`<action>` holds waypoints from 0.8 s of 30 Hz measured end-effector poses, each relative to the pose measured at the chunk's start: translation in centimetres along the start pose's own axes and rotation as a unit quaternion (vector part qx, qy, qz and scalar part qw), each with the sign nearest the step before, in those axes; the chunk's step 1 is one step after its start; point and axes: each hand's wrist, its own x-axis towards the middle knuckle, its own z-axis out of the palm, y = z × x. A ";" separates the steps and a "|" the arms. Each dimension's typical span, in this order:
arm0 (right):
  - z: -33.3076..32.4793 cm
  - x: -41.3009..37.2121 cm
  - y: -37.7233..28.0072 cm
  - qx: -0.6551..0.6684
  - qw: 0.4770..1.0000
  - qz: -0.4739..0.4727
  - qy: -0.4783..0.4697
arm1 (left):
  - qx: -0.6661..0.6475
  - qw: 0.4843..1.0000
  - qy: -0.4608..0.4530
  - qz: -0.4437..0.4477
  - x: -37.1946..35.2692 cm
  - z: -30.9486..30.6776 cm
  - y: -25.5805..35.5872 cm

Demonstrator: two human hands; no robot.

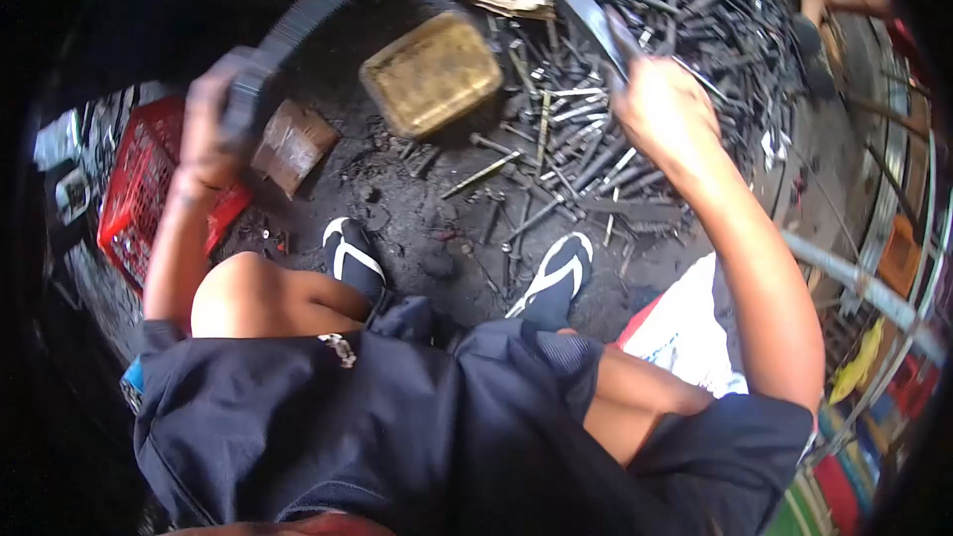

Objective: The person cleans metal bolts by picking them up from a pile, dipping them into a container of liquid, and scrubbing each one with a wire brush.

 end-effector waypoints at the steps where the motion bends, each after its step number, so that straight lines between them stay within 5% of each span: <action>1: -0.3 -2.5 2.4 0.004 0.998 0.044 -0.035 | 0.057 0.996 0.055 0.030 1.5 -2.8 0.3; 3: 0.5 -7.4 7.5 0.057 0.992 0.102 -0.048 | 0.134 0.980 0.126 0.083 4.8 -8.3 -1.0; 5: 1.2 -10.9 10.0 0.082 0.976 0.187 -0.082 | 0.215 0.961 0.105 0.138 8.5 -13.6 -2.9; 7: 2.7 -13.1 11.8 0.132 0.966 0.214 -0.066 | 0.397 0.906 0.097 0.110 13.3 -15.5 -5.0; 8: 6.0 -14.1 13.9 0.245 0.957 0.156 0.011 | 0.485 0.865 0.092 0.090 14.4 -15.6 -4.8; 10: 9.2 -14.9 15.6 0.422 0.894 0.125 0.086 | 0.557 0.819 0.090 0.106 15.7 -9.7 1.5; 11: 9.5 -14.9 15.2 0.489 0.854 0.155 0.089 | 0.469 0.848 0.094 0.226 17.1 -6.9 2.2; 12: 9.8 -14.9 14.8 0.551 0.808 0.185 0.097 | 0.372 0.922 0.014 0.104 17.2 -2.4 3.9; 13: 11.3 -15.2 15.5 0.602 0.773 0.173 0.102 | 0.329 0.938 -0.101 0.028 19.0 1.8 6.4; 14: 12.8 -15.4 16.2 0.650 0.735 0.162 0.106 | 0.290 0.946 -0.110 0.089 20.0 7.2 6.2; 16: 13.6 -14.5 17.1 0.620 0.761 0.151 0.120 | 0.211 0.945 -0.139 0.209 22.1 18.1 5.7; 17: 13.8 -14.0 17.5 0.606 0.771 0.152 0.123 | 0.165 0.958 -0.194 0.135 23.1 22.9 6.8; 18: 14.0 -13.6 18.1 0.593 0.780 0.154 0.125 | 0.217 0.948 -0.178 0.152 24.7 27.7 5.7; 20: 14.5 -13.2 19.4 0.595 0.777 0.163 0.127 | 0.369 0.909 -0.187 0.045 26.2 33.5 5.7; 24: 14.3 -14.8 20.6 0.647 0.724 0.223 0.089 | 0.359 0.922 -0.138 0.047 28.1 37.9 2.1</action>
